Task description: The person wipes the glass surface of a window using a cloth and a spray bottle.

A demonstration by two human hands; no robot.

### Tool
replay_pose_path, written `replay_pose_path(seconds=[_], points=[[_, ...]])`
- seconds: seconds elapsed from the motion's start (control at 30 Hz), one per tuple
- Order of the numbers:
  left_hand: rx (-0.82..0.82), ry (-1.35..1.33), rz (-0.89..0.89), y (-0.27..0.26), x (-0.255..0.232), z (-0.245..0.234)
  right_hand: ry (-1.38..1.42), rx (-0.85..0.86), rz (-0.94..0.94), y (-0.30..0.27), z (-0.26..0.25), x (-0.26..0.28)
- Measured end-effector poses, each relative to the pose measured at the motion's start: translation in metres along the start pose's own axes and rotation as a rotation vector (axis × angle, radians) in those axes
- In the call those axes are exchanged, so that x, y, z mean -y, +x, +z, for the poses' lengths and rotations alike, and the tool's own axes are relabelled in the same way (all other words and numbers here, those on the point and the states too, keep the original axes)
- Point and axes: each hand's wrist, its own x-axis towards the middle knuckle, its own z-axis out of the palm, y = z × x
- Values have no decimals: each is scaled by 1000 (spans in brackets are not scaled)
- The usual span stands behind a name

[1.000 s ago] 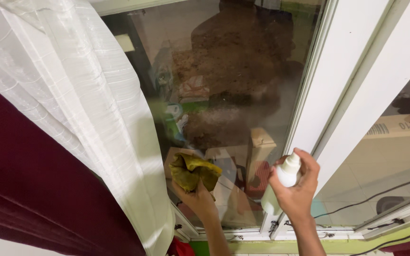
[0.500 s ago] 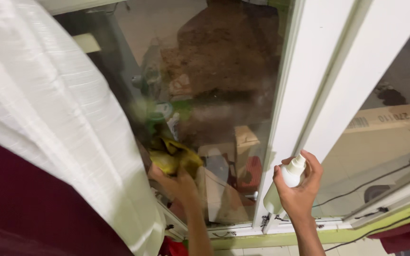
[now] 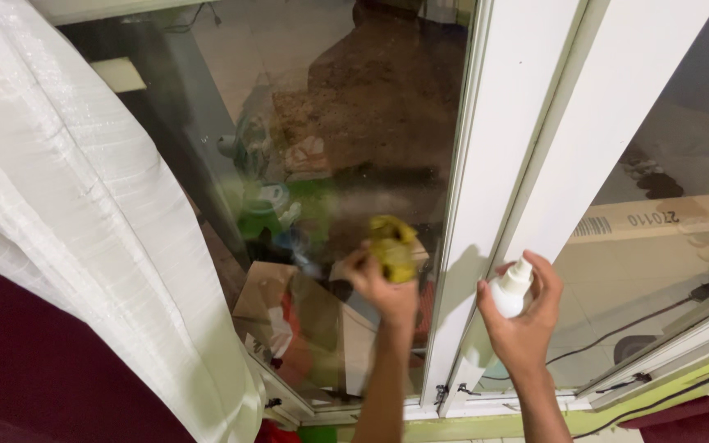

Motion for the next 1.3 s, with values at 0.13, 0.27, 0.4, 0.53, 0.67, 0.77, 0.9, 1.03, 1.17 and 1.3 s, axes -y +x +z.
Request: replay_pose_path(seconds=[0.13, 0.27, 0.4, 0.53, 0.67, 0.77, 0.9, 1.03, 1.17, 1.3], points=[[78, 44, 203, -30, -27, 28, 142, 2, 128, 7, -1, 1], [94, 193, 191, -26, -34, 18, 22, -2, 40, 13, 1, 5], [117, 167, 170, -6, -58, 15, -82, 48, -36, 19, 5, 15], [12, 40, 124, 14, -87, 34, -114, 87, -84, 36, 3, 19], [33, 99, 130, 33, -101, 44, -129, 70, -158, 55, -6, 26], [78, 132, 114, 38, -105, 44, -155, 65, -191, 61, -5, 32], [-12, 182, 161, 45, -89, 40, -129, 72, -218, 56, 8, 34], [-65, 198, 117, 71, -62, 0, -59, 92, -238, 50, 26, 32], [-113, 128, 92, 108, -49, -56, -36, 120, -235, 50, 34, 31], [-195, 327, 132, 137, -38, -90, -70, 131, -271, 55, 33, 29]])
